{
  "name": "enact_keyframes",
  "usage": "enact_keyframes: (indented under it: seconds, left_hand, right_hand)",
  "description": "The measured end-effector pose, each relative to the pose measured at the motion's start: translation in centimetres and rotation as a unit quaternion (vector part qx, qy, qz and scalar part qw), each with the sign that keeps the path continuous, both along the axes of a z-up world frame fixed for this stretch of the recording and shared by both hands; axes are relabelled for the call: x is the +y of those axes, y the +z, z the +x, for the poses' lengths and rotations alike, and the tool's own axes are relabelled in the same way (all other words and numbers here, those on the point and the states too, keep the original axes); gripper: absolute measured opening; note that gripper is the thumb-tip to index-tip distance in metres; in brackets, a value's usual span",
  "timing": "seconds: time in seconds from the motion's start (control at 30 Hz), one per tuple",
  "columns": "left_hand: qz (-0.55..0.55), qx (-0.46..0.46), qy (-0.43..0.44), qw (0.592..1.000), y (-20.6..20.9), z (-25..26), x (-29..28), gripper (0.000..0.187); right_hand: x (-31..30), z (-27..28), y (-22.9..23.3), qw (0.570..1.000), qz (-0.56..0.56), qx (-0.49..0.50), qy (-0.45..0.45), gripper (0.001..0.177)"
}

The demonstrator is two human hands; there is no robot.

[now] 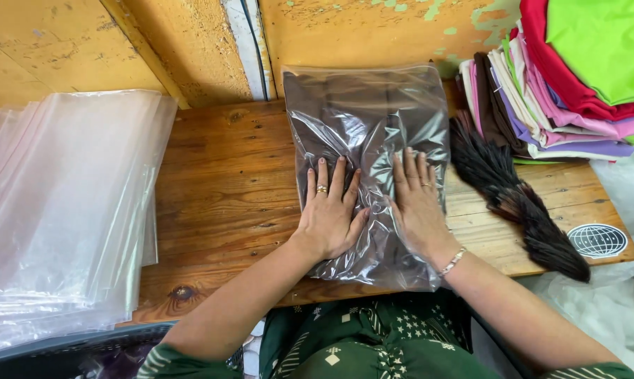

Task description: Inserting a brown pillow into a clear plastic bag and sealing the adhesive strip.

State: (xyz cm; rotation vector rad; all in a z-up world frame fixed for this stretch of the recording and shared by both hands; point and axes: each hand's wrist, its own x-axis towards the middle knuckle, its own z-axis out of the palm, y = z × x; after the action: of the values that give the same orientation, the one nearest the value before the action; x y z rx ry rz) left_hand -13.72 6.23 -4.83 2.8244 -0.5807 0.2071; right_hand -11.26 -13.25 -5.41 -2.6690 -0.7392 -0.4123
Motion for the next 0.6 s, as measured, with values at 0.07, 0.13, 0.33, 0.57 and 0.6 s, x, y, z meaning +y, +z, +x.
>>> enact_keyframes:
  seconds: [0.07, 0.13, 0.33, 0.57, 0.6]
  left_hand:
    - [0.003, -0.020, 0.006, 1.000, -0.8, 0.4, -0.7, 0.067]
    - [0.013, -0.020, -0.007, 1.000, -1.0, 0.4, -0.4, 0.078]
    - [0.007, -0.051, -0.036, 0.998, -0.8, -1.4, 3.4, 0.067]
    - [0.006, -0.050, 0.002, 0.999, -0.4, -0.4, 0.1, 0.071]
    - [0.012, -0.039, 0.003, 0.999, -0.3, -0.2, -0.5, 0.071]
  right_hand:
    - [1.5, -0.7, -0.5, 0.999, 0.042, 0.000, 0.012, 0.069]
    - [2.5, -1.7, -0.9, 0.996, 0.064, -0.031, 0.054, 0.079]
    - [-2.6, -2.6, 0.7, 0.994, -0.084, -0.042, 0.047, 0.075]
    - [-0.1, -1.2, -0.2, 0.999, -0.050, 0.000, -0.009, 0.071]
    - [0.8, -1.5, 0.0, 1.000, -0.023, 0.009, 0.013, 0.072]
